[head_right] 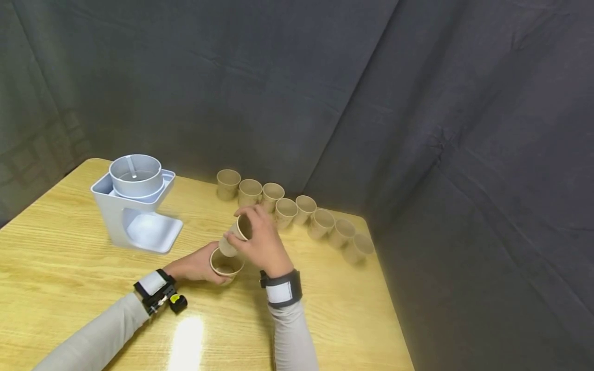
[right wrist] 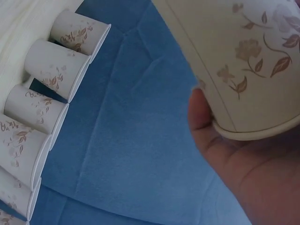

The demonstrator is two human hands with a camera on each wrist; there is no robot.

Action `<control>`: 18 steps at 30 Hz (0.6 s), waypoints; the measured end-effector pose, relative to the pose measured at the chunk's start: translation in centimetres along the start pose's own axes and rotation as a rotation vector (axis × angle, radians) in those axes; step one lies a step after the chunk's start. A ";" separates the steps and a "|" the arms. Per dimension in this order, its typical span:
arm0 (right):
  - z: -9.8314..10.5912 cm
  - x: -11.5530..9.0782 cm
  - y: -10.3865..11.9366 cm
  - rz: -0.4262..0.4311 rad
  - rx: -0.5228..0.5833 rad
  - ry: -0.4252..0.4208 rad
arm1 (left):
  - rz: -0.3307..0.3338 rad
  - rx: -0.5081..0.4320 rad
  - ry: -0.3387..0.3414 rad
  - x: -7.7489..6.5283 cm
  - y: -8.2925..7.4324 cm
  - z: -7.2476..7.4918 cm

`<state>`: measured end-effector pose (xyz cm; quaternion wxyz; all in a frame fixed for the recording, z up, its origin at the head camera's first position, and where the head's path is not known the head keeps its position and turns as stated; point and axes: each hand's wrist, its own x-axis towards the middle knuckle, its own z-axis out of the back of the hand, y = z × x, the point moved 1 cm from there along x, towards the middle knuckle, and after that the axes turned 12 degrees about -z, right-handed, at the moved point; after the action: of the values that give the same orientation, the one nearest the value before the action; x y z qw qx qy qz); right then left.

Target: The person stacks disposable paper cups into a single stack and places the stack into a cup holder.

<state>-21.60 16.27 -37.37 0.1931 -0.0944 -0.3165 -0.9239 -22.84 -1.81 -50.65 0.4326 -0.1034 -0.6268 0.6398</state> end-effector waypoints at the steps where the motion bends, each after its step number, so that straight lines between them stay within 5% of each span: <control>1: -0.1 0.0 0.1 -0.008 -0.006 0.015 | -0.003 0.001 0.001 0.0 0.0 0.0; 18: -1.4 -0.5 0.8 -0.038 -0.101 0.135 | 0.028 -0.027 0.007 -0.1 -0.1 -0.1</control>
<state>-20.92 15.01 -38.16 0.1917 -0.0354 -0.2575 -0.9464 -22.66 -1.83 -50.65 0.4243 -0.1202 -0.6321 0.6371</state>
